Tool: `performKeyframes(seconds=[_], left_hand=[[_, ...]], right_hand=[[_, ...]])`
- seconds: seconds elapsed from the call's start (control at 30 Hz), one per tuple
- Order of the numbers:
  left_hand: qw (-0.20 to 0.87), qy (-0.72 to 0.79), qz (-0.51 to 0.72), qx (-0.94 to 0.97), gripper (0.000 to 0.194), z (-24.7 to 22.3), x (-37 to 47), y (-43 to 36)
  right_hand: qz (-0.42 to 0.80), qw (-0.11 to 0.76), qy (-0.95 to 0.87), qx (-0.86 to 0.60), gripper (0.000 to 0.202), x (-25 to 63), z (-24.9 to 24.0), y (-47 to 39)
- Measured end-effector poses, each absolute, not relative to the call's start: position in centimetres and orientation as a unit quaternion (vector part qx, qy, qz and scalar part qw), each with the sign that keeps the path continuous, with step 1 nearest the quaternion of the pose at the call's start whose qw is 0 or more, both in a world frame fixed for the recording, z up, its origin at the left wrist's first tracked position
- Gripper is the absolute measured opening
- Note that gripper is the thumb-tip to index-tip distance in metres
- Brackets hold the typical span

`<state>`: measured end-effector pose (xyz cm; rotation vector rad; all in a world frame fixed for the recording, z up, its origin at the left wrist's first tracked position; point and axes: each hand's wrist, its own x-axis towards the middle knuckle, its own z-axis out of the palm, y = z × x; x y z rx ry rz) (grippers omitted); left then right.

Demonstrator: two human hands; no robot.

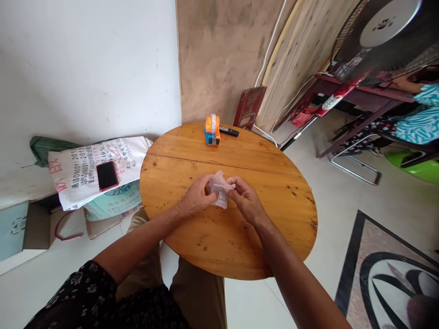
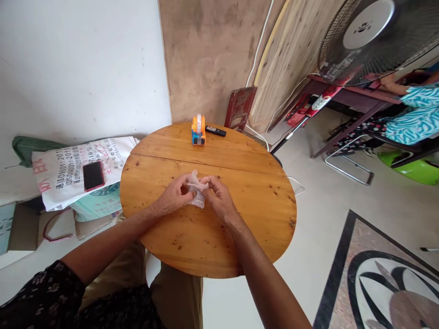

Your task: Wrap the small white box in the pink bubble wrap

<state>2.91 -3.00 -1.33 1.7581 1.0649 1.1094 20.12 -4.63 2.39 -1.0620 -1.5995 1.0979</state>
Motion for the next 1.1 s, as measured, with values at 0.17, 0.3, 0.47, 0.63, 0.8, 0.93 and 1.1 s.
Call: performKeyframes(seconds=[0.17,0.3,0.47,0.63,0.8,0.93,1.1], left_hand=[[0.476,0.375,0.456,0.652,0.028,-2.1,2.7,-2.8],[0.488,0.364,0.428,0.668,0.027,-2.2,2.2,-2.4],[0.442,0.358,0.378,0.73,0.016,-1.0,0.9,-2.3],[0.275,0.357,0.403,0.796,0.018,-0.6,0.0,-3.0],[0.157,0.303,0.409,0.846,0.012,-0.9,-0.4,-3.6],[0.118,0.263,0.371,0.883,0.014,-1.0,-1.1,-3.6],[0.132,0.262,0.326,0.899,0.021,-1.6,-1.0,-3.6]], right_hand=[[0.357,0.439,-0.698,-0.439,0.019,19.9,1.5,-6.7],[0.289,0.424,-0.734,-0.444,0.007,20.0,0.8,-7.7],[0.249,0.412,-0.767,-0.423,0.007,20.4,0.3,-7.9],[0.22,0.41,-0.79,-0.4,0.011,20.8,-0.2,-8.0],[0.112,0.392,-0.832,-0.377,0.022,21.4,-0.5,-8.2],[0.046,0.324,-0.867,-0.376,0.029,22.0,-0.9,-8.2],[0.037,0.317,-0.862,-0.393,0.023,21.8,-1.8,-7.9]])
